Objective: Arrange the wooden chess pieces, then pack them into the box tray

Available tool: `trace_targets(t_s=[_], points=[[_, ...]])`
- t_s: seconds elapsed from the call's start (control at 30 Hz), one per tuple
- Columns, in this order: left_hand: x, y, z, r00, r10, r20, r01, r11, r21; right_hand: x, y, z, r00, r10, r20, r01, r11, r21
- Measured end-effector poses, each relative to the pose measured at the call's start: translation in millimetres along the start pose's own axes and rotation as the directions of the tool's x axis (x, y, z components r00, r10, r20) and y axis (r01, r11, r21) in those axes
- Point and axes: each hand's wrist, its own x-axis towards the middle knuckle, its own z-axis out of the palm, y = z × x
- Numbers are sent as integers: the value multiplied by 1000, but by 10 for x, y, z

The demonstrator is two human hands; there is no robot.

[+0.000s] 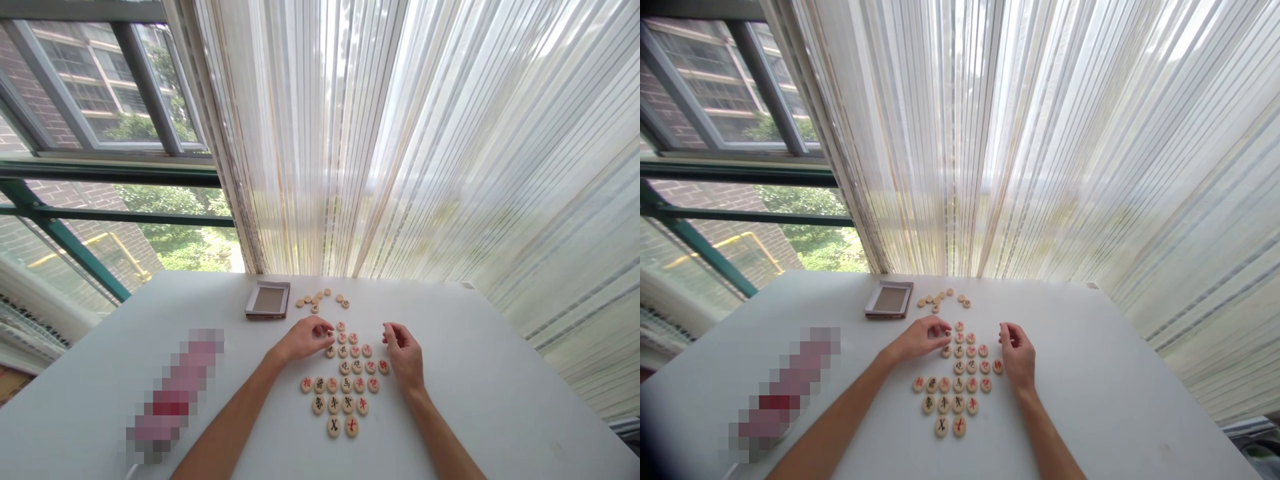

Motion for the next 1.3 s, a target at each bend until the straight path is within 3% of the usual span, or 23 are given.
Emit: trace_targets(t_s=[0.13, 0.37, 0.87, 1.3], points=[[-54, 35, -82, 995, 38, 93, -35, 999, -30, -1, -5, 7, 1000, -8, 0, 8, 1000, -6], [-86, 70, -99, 989, 56, 137, -50, 998, -49, -3, -12, 6, 1000, 3, 14, -3, 1000, -17], [-62, 11, -82, 991, 56, 120, -52, 998, -36, -5, -4, 0, 999, 13, 38, -11, 999, -39], [-4, -95, 24, 998, 62, 6, -62, 998, -22, 5, 24, 7, 999, 15, 38, -14, 999, -36]])
